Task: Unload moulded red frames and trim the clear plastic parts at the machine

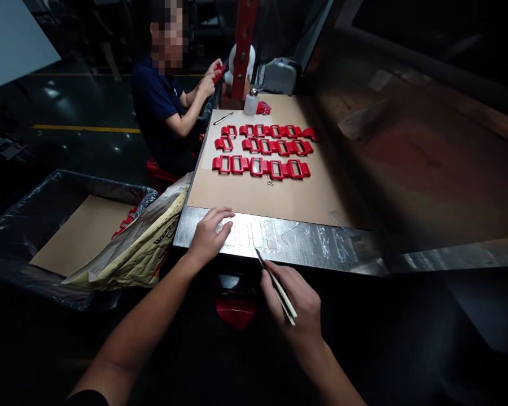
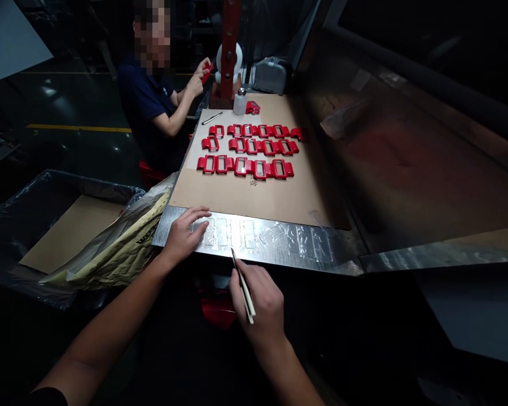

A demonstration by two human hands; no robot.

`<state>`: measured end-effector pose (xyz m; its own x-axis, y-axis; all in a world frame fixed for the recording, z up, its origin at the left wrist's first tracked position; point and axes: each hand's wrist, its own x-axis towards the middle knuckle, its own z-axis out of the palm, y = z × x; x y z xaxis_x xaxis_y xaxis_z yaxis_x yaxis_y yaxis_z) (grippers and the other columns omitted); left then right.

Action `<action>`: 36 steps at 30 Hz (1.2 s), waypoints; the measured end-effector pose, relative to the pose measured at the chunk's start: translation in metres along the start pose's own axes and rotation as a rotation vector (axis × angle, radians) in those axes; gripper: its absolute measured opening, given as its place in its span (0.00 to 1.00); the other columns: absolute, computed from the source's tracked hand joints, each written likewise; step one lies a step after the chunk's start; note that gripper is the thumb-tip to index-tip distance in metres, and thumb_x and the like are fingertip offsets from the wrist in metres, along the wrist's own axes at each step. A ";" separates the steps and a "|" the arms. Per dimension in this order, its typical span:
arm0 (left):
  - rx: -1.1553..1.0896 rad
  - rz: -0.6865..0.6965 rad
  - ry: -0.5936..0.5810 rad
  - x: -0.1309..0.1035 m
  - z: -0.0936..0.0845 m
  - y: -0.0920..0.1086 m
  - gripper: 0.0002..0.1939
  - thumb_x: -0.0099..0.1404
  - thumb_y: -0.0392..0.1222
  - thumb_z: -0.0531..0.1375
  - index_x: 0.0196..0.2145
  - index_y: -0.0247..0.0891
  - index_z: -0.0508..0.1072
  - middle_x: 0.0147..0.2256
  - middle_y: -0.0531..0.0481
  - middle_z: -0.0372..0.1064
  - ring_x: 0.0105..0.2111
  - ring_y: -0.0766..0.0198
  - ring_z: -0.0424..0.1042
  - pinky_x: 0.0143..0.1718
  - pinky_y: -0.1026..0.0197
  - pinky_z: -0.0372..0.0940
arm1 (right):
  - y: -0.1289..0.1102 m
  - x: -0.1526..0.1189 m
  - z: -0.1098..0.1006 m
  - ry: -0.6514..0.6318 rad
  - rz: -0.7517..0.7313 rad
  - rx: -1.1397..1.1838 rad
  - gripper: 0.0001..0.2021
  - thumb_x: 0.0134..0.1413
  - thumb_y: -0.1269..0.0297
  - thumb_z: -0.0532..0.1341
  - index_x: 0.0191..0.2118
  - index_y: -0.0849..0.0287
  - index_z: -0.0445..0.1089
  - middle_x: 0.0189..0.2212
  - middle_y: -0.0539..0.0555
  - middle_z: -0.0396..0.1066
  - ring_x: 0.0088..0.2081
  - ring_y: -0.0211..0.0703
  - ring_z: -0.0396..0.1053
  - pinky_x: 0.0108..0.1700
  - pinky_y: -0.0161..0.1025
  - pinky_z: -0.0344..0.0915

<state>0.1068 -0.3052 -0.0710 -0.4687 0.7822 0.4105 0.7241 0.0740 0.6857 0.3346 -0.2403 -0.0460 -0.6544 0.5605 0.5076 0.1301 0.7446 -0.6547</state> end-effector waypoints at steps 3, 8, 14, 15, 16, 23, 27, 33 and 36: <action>0.162 0.059 -0.103 -0.006 -0.010 -0.008 0.08 0.74 0.37 0.58 0.48 0.39 0.75 0.51 0.46 0.73 0.53 0.56 0.70 0.56 0.52 0.67 | 0.010 0.021 0.022 0.021 -0.004 0.024 0.11 0.65 0.69 0.61 0.51 0.57 0.74 0.38 0.56 0.78 0.37 0.45 0.76 0.41 0.43 0.73; 0.317 0.110 -0.211 -0.013 -0.010 -0.016 0.11 0.73 0.39 0.59 0.51 0.40 0.74 0.56 0.46 0.70 0.56 0.53 0.66 0.56 0.48 0.65 | 0.032 0.052 0.064 -0.018 -0.022 -0.048 0.13 0.68 0.63 0.59 0.52 0.61 0.74 0.39 0.59 0.78 0.39 0.48 0.76 0.42 0.44 0.72; 0.370 0.100 -0.237 -0.011 -0.008 -0.012 0.11 0.73 0.38 0.59 0.52 0.41 0.73 0.61 0.49 0.67 0.57 0.53 0.65 0.56 0.48 0.63 | 0.041 0.056 0.080 -0.028 -0.055 -0.129 0.13 0.69 0.63 0.58 0.52 0.62 0.74 0.38 0.58 0.78 0.38 0.48 0.74 0.42 0.44 0.71; 0.381 0.096 -0.242 -0.010 -0.008 -0.011 0.11 0.73 0.38 0.59 0.52 0.41 0.72 0.61 0.49 0.67 0.57 0.53 0.65 0.56 0.48 0.63 | 0.039 0.055 0.079 -0.026 -0.070 -0.150 0.13 0.68 0.64 0.58 0.51 0.62 0.74 0.37 0.58 0.78 0.38 0.48 0.74 0.43 0.44 0.71; 0.392 0.092 -0.246 -0.010 -0.008 -0.011 0.11 0.72 0.38 0.59 0.51 0.41 0.72 0.60 0.50 0.67 0.56 0.53 0.65 0.56 0.48 0.63 | 0.037 0.055 0.079 -0.025 -0.085 -0.171 0.13 0.68 0.64 0.58 0.51 0.63 0.75 0.36 0.58 0.78 0.39 0.49 0.73 0.43 0.45 0.70; 0.430 0.073 -0.260 -0.010 -0.007 -0.008 0.09 0.72 0.38 0.58 0.50 0.41 0.73 0.61 0.49 0.67 0.56 0.52 0.65 0.55 0.47 0.63 | 0.024 0.047 0.070 -0.045 -0.128 -0.200 0.11 0.67 0.68 0.59 0.50 0.65 0.74 0.36 0.58 0.77 0.39 0.50 0.71 0.43 0.45 0.69; 0.433 0.074 -0.257 -0.010 -0.007 -0.009 0.09 0.72 0.38 0.58 0.49 0.41 0.73 0.61 0.51 0.67 0.57 0.52 0.64 0.55 0.47 0.63 | 0.019 0.040 0.063 -0.075 -0.119 -0.189 0.10 0.66 0.69 0.59 0.49 0.64 0.74 0.35 0.58 0.76 0.39 0.49 0.70 0.42 0.45 0.69; 0.439 0.086 -0.242 -0.009 -0.007 -0.009 0.08 0.73 0.38 0.58 0.49 0.42 0.73 0.59 0.51 0.69 0.56 0.53 0.65 0.54 0.47 0.64 | 0.008 0.030 0.053 -0.098 -0.126 -0.181 0.09 0.66 0.70 0.59 0.49 0.62 0.73 0.34 0.56 0.75 0.38 0.47 0.70 0.41 0.44 0.69; 0.444 0.089 -0.239 -0.010 -0.005 -0.010 0.08 0.73 0.38 0.58 0.49 0.42 0.73 0.59 0.51 0.69 0.56 0.52 0.65 0.54 0.47 0.64 | 0.002 0.023 0.049 -0.092 -0.138 -0.174 0.09 0.66 0.72 0.59 0.49 0.63 0.73 0.33 0.56 0.74 0.37 0.47 0.70 0.41 0.44 0.70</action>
<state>0.1020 -0.3174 -0.0786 -0.3040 0.9133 0.2709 0.9254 0.2157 0.3115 0.2833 -0.2436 -0.0637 -0.7391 0.4192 0.5272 0.1552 0.8676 -0.4723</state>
